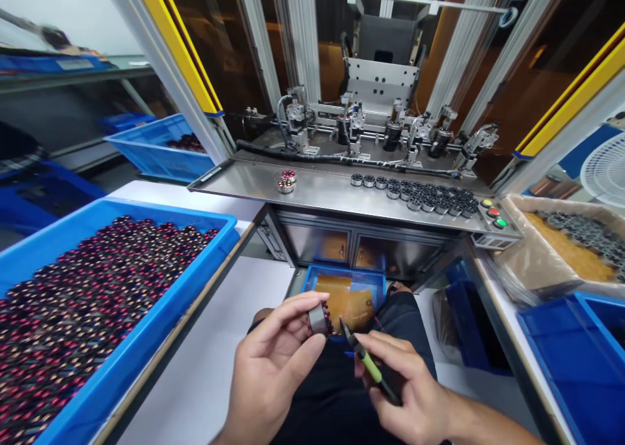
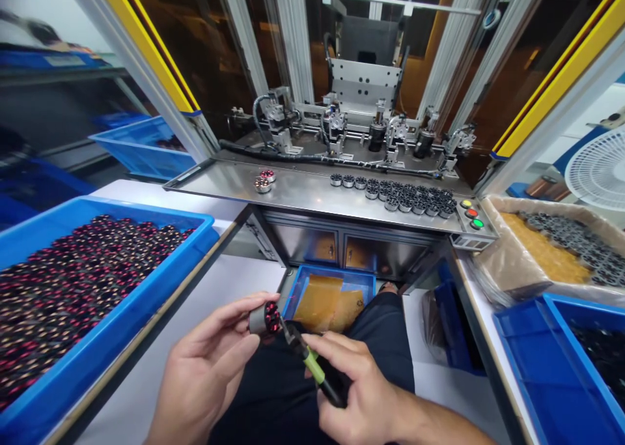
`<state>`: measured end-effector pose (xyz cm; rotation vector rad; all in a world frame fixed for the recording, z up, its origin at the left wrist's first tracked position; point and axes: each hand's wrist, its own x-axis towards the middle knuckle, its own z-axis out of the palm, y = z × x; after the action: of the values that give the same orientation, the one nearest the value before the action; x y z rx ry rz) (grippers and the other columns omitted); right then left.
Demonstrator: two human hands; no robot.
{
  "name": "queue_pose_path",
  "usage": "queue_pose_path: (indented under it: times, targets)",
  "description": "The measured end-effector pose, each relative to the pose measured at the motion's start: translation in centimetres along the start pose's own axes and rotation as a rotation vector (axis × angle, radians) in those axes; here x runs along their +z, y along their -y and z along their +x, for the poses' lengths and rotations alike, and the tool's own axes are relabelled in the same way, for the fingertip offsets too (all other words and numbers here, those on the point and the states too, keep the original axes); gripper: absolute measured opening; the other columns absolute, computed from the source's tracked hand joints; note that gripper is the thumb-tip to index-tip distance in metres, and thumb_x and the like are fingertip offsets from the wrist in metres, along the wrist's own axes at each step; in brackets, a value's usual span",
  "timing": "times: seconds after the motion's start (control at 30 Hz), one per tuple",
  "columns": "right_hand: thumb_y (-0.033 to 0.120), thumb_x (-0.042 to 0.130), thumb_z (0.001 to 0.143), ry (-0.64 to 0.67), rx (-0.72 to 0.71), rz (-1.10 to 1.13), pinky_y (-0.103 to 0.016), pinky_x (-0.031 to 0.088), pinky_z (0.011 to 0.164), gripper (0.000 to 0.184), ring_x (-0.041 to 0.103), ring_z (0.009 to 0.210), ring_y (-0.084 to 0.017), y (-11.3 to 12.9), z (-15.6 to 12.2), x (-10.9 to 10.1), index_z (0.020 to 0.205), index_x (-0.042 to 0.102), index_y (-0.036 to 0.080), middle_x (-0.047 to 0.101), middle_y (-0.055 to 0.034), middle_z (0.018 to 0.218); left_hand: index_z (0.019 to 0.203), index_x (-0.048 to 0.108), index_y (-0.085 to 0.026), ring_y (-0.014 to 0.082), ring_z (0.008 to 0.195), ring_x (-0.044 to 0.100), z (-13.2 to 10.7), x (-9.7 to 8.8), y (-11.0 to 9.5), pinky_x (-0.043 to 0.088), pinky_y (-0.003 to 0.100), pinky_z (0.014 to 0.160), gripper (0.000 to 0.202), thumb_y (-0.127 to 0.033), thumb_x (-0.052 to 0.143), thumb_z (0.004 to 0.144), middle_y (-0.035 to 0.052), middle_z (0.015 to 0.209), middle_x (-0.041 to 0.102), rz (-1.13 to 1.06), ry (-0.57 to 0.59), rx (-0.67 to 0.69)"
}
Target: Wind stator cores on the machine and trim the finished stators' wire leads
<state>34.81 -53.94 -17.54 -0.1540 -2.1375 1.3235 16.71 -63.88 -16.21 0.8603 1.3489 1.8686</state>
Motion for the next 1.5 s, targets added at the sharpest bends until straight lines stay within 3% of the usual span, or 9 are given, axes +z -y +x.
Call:
queue_pose_path:
  times: [0.2, 0.43, 0.63, 0.9, 1.2, 1.27, 1.37, 1.5]
  targets:
    - [0.005, 0.052, 0.063, 0.011, -0.039, -0.018, -0.033, 0.054, 0.075, 0.086, 0.062, 0.089, -0.021, 0.2, 0.5, 0.1, 0.146, 0.043, 0.022, 0.063, -0.0095, 0.103, 0.103, 0.074, -0.029, 0.0144, 0.113, 0.067, -0.1, 0.3, -0.2, 0.051, 0.02, 0.1, 0.023, -0.014, 0.068, 0.087, -0.0014, 0.112, 0.074, 0.098, -0.067, 0.106]
    - [0.008, 0.053, 0.065, 0.003, -0.078, -0.028, -0.034, 0.053, 0.07, 0.082, 0.06, 0.08, -0.02, -0.3, 0.8, 0.5, 0.145, 0.044, 0.02, 0.064, -0.0083, 0.094, 0.096, 0.074, -0.027, 0.0145, 0.107, 0.07, -0.2, 0.8, -0.9, 0.055, 0.02, 0.096, 0.022, -0.009, 0.067, 0.085, -0.0004, 0.107, 0.076, 0.197, -0.081, 0.188]
    - [0.008, 0.052, 0.066, -0.003, -0.067, -0.038, -0.027, 0.043, 0.057, 0.077, 0.053, 0.066, -0.016, -0.7, 0.3, 0.7, 0.142, 0.048, 0.02, 0.059, -0.0029, 0.079, 0.096, 0.074, -0.027, 0.0144, 0.105, 0.071, -0.1, 0.9, -1.1, 0.055, 0.02, 0.094, 0.022, -0.01, 0.067, 0.084, -0.0001, 0.106, 0.076, 0.243, -0.072, 0.205]
    - [0.009, 0.055, 0.068, -0.025, -0.043, -0.024, -0.032, 0.052, 0.072, 0.078, 0.057, 0.082, -0.019, -0.1, 0.8, 0.2, 0.144, 0.046, 0.019, 0.059, -0.008, 0.096, 0.099, 0.073, -0.028, 0.0164, 0.108, 0.07, -0.5, 0.6, -1.2, 0.057, 0.023, 0.093, 0.023, -0.011, 0.066, 0.085, 0.0013, 0.11, 0.075, 0.314, -0.038, 0.219]
    - [0.008, 0.053, 0.067, -0.025, -0.069, -0.035, -0.028, 0.047, 0.062, 0.08, 0.055, 0.07, -0.017, -0.3, 0.4, 0.6, 0.145, 0.045, 0.02, 0.059, -0.004, 0.083, 0.095, 0.075, -0.027, 0.0214, 0.102, 0.072, -0.8, 1.0, -1.7, 0.061, 0.028, 0.083, 0.021, -0.011, 0.068, 0.082, 0.0054, 0.104, 0.077, 0.319, -0.019, 0.209]
    - [0.008, 0.052, 0.068, -0.026, -0.036, -0.04, -0.027, 0.045, 0.058, 0.076, 0.054, 0.065, -0.017, -0.3, 0.1, 0.6, 0.143, 0.047, 0.02, 0.059, -0.0031, 0.079, 0.095, 0.075, -0.026, 0.0221, 0.102, 0.071, -0.7, 1.0, -1.6, 0.061, 0.028, 0.084, 0.021, -0.011, 0.068, 0.083, 0.0066, 0.105, 0.076, 0.309, -0.017, 0.205]
    - [0.005, 0.052, 0.07, -0.048, 0.069, -0.049, -0.028, 0.05, 0.066, 0.074, 0.058, 0.072, -0.018, 0.0, 0.0, 0.4, 0.142, 0.048, 0.02, 0.063, -0.0053, 0.086, 0.096, 0.075, -0.025, 0.0255, 0.11, 0.069, -0.7, 0.8, -1.4, 0.06, 0.032, 0.088, 0.02, -0.012, 0.068, 0.083, 0.0092, 0.112, 0.074, 0.308, -0.01, 0.228]
    - [0.004, 0.052, 0.068, -0.068, 0.117, -0.065, -0.031, 0.054, 0.075, 0.081, 0.063, 0.079, -0.019, 0.8, 0.2, -0.4, 0.146, 0.044, 0.024, 0.065, -0.0049, 0.092, 0.103, 0.073, -0.027, 0.0276, 0.114, 0.067, -0.4, 0.2, -0.9, 0.061, 0.036, 0.088, 0.034, -0.005, 0.072, 0.077, 0.0093, 0.124, 0.067, 0.374, 0.044, 0.385]
